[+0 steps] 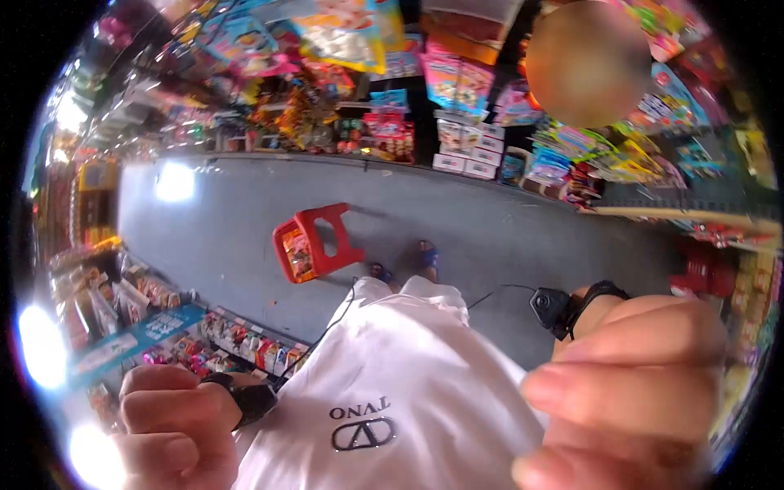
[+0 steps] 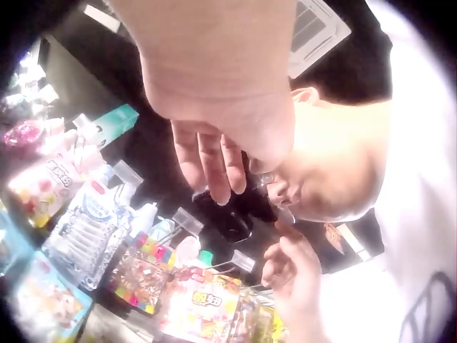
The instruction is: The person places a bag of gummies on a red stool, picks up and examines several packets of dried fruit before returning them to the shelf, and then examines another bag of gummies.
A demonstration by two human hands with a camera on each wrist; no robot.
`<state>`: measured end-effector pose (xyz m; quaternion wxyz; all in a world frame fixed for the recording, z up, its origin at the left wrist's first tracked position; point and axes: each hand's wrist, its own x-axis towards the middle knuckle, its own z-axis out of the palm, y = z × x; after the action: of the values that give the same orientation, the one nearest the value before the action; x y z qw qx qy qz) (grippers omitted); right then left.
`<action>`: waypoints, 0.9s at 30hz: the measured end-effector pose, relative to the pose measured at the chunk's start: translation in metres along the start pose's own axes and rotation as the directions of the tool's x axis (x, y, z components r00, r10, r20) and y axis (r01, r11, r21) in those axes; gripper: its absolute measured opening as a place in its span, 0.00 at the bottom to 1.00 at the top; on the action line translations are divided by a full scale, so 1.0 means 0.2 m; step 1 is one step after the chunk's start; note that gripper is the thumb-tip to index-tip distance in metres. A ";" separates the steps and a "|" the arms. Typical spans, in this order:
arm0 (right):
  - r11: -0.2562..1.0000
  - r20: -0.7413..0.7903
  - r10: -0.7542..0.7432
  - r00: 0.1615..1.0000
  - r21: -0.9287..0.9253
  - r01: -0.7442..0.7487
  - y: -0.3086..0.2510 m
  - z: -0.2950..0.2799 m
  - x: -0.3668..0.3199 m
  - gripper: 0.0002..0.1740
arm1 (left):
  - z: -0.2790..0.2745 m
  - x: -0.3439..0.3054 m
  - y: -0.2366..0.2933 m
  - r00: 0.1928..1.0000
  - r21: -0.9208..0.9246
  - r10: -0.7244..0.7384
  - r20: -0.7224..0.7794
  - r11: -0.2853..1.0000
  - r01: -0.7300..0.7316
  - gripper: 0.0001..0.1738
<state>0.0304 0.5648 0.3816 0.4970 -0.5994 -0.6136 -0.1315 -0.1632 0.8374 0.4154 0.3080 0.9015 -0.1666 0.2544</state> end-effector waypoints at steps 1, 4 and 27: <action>1.000 0.005 0.011 1.000 0.021 -0.011 0.03 0.07 0.00 0.15 | -0.03 -0.06 0.05 0.992 0.095 -0.127 -0.003 0.987 0.127 0.18; 0.987 0.067 0.130 0.989 0.089 -0.136 0.13 0.43 0.06 0.13 | 0.08 -0.26 -0.16 0.873 0.012 0.077 -0.481 0.997 -0.081 0.14; -0.408 0.535 0.653 -0.536 -0.348 -0.844 0.67 4.70 -1.98 0.15 | 1.28 -4.35 -2.44 -0.232 -0.405 -0.962 0.145 -0.272 0.873 0.36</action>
<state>-0.3624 1.0697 -0.4247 0.2460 -0.7377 0.0452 0.6271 -0.5588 1.1668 -0.4773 0.5662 0.5749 0.5906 -0.0112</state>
